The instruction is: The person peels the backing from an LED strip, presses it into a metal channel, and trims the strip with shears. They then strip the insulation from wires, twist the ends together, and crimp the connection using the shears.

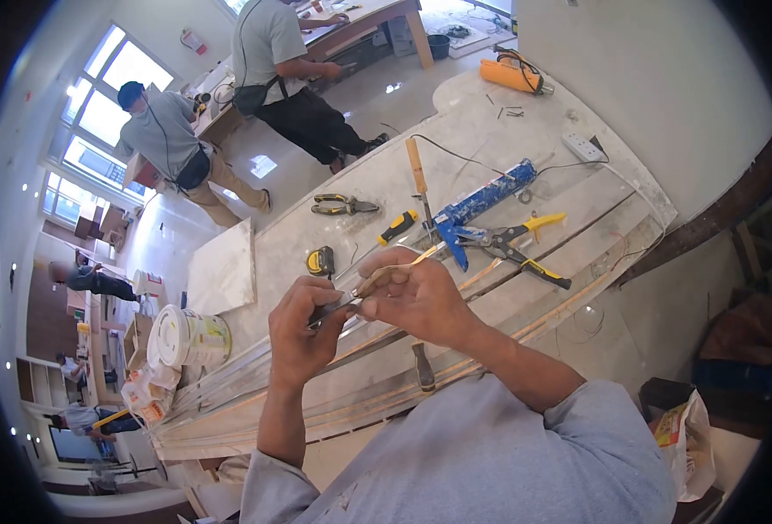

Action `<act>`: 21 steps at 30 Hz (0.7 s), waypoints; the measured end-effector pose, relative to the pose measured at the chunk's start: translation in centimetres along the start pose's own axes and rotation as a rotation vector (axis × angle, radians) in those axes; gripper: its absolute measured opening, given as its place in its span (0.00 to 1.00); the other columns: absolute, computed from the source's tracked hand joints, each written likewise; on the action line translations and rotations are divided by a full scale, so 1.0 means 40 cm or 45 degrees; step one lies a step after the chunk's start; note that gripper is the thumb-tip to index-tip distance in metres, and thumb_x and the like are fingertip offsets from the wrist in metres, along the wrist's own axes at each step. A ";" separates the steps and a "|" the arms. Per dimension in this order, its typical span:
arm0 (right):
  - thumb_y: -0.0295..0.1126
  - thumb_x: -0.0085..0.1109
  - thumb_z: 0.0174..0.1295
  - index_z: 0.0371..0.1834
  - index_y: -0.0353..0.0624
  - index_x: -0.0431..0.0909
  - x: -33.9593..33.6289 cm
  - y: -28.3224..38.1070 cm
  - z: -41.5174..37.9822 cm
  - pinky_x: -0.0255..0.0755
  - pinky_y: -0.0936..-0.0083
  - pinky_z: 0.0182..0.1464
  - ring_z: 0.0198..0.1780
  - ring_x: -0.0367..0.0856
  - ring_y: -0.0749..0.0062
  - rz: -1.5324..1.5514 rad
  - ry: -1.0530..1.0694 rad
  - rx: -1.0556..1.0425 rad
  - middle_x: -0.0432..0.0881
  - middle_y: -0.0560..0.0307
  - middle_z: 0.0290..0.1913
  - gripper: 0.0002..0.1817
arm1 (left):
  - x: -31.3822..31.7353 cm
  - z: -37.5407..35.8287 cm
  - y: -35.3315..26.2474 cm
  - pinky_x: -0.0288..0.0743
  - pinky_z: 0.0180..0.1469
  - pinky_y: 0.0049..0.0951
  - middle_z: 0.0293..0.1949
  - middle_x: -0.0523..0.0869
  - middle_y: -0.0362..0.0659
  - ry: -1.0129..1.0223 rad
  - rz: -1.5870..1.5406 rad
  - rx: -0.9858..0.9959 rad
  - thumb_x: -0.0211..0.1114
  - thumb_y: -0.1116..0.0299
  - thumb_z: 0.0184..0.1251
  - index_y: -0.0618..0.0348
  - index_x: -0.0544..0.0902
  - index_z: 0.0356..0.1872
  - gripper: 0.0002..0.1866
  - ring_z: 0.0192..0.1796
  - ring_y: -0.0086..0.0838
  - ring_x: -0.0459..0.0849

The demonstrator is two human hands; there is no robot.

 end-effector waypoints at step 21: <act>0.26 0.70 0.73 0.46 0.31 0.86 0.000 -0.022 -0.047 0.88 0.81 0.39 0.37 0.90 0.79 -0.239 -0.347 0.117 0.90 0.56 0.39 0.08 | 0.101 -0.044 0.025 0.78 0.34 0.39 0.44 0.84 0.50 -0.277 0.463 0.438 0.77 0.81 0.55 0.65 0.86 0.49 0.18 0.33 0.37 0.85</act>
Point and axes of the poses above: each hand's wrist, its own z-axis towards the middle knuckle, its own x-axis out of the palm, y = z × x, the point moved 3 cm from there along z, towards the middle knuckle
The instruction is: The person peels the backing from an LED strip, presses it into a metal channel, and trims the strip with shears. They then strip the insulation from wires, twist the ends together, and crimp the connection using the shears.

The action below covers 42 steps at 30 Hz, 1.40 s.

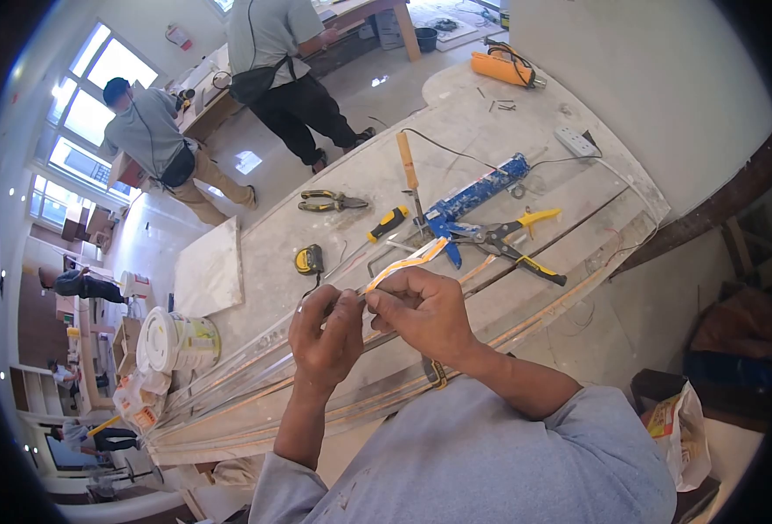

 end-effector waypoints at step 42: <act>0.18 0.74 0.65 0.51 0.39 0.85 -0.070 -0.037 0.039 0.81 0.73 0.53 0.51 0.84 0.72 -0.132 0.333 -0.574 0.84 0.53 0.51 0.13 | -0.025 0.003 -0.032 0.78 0.36 0.39 0.41 0.82 0.48 0.038 -0.096 -0.217 0.77 0.82 0.53 0.61 0.85 0.45 0.18 0.37 0.43 0.85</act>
Point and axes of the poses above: each hand's wrist, its own z-axis towards the middle knuckle, its own x-axis out of the palm, y = z × x, the point moved 3 cm from there along z, towards the middle knuckle
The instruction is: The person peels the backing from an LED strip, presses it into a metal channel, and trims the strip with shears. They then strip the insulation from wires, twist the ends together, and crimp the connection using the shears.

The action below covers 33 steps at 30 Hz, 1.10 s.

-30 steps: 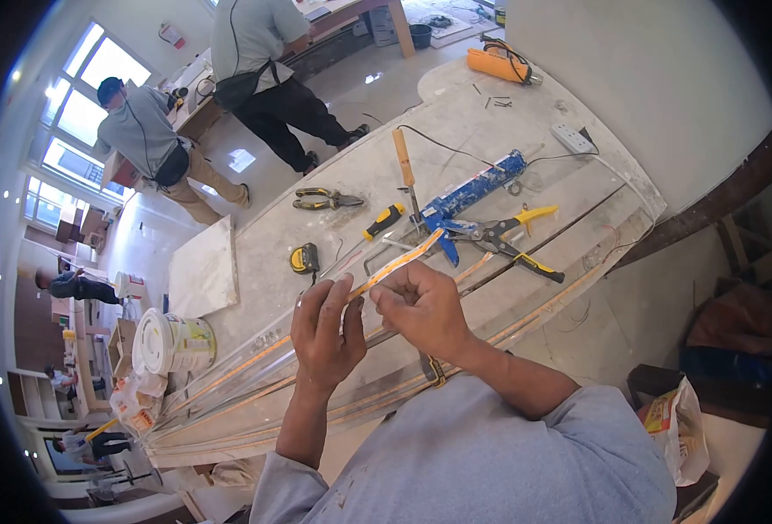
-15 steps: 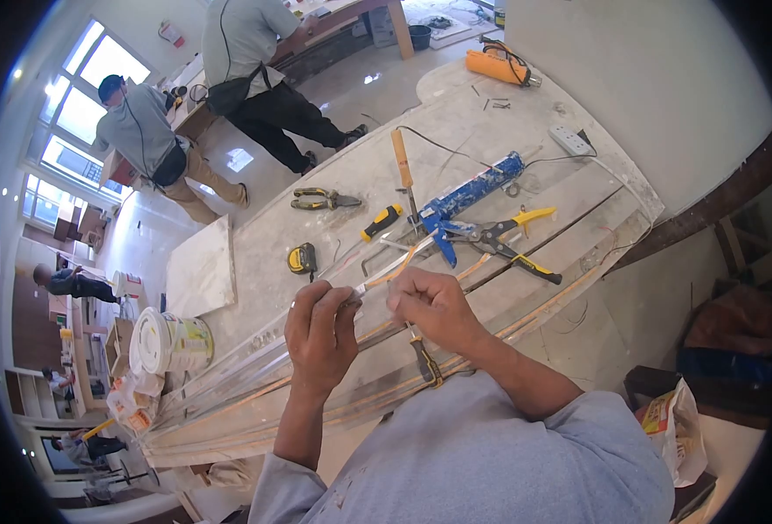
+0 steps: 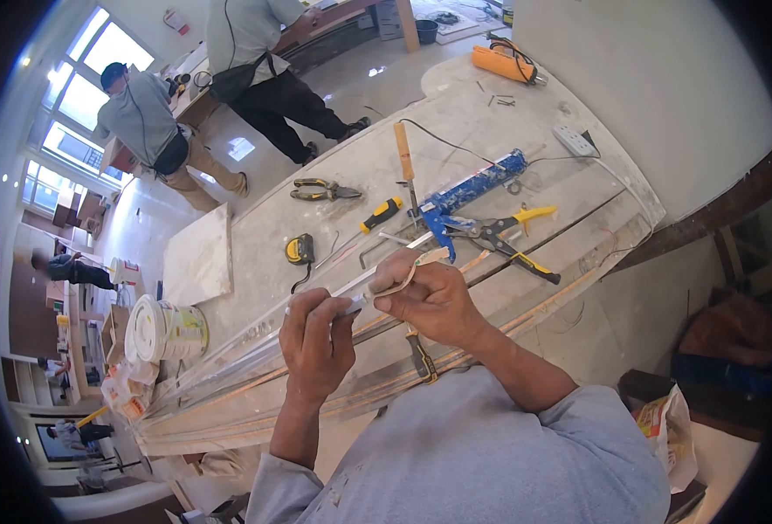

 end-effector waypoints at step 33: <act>0.29 0.67 0.76 0.48 0.37 0.81 0.046 0.020 0.000 0.77 0.79 0.49 0.49 0.81 0.77 0.149 -0.078 0.084 0.84 0.53 0.49 0.07 | -0.012 0.005 0.014 0.87 0.34 0.32 0.45 0.85 0.52 0.167 -0.190 -0.084 0.76 0.87 0.55 0.63 0.84 0.45 0.17 0.37 0.37 0.91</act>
Point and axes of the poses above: each hand's wrist, its own z-axis towards the middle knuckle, its own x-axis out of the palm, y = z × x, the point moved 3 cm from there along z, towards the middle knuckle
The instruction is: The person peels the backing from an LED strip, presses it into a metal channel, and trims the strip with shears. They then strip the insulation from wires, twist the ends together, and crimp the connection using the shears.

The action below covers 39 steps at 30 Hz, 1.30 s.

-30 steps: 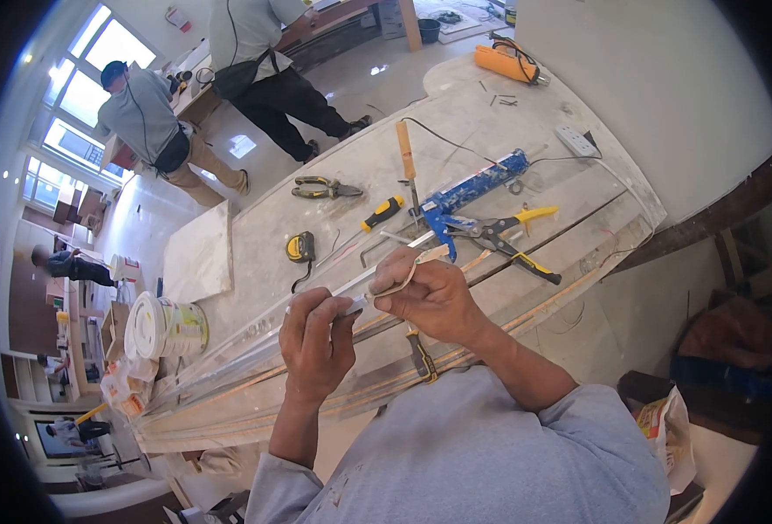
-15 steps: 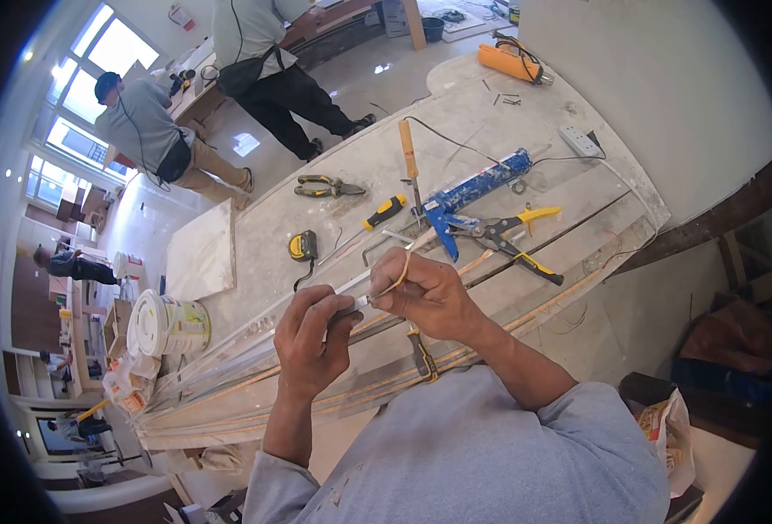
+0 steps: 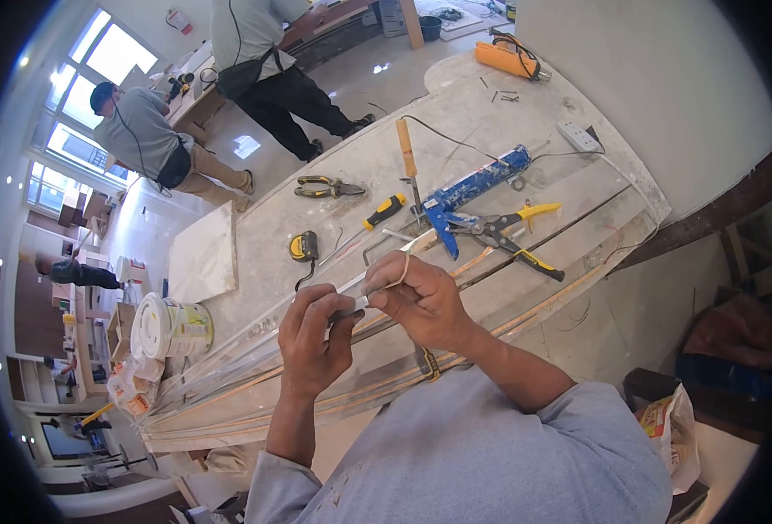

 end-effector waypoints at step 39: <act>0.32 0.70 0.73 0.35 0.39 0.83 -0.114 0.010 -0.090 0.77 0.77 0.36 0.32 0.84 0.78 0.220 -0.569 0.457 0.86 0.57 0.33 0.10 | 0.048 0.042 0.000 0.74 0.37 0.38 0.33 0.78 0.46 0.443 -0.259 -0.230 0.80 0.70 0.63 0.57 0.88 0.51 0.16 0.34 0.40 0.80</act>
Point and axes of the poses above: each hand's wrist, its own z-axis towards the middle knuckle, its own x-axis out of the palm, y = z × x, the point moved 3 cm from there along z, towards the middle knuckle
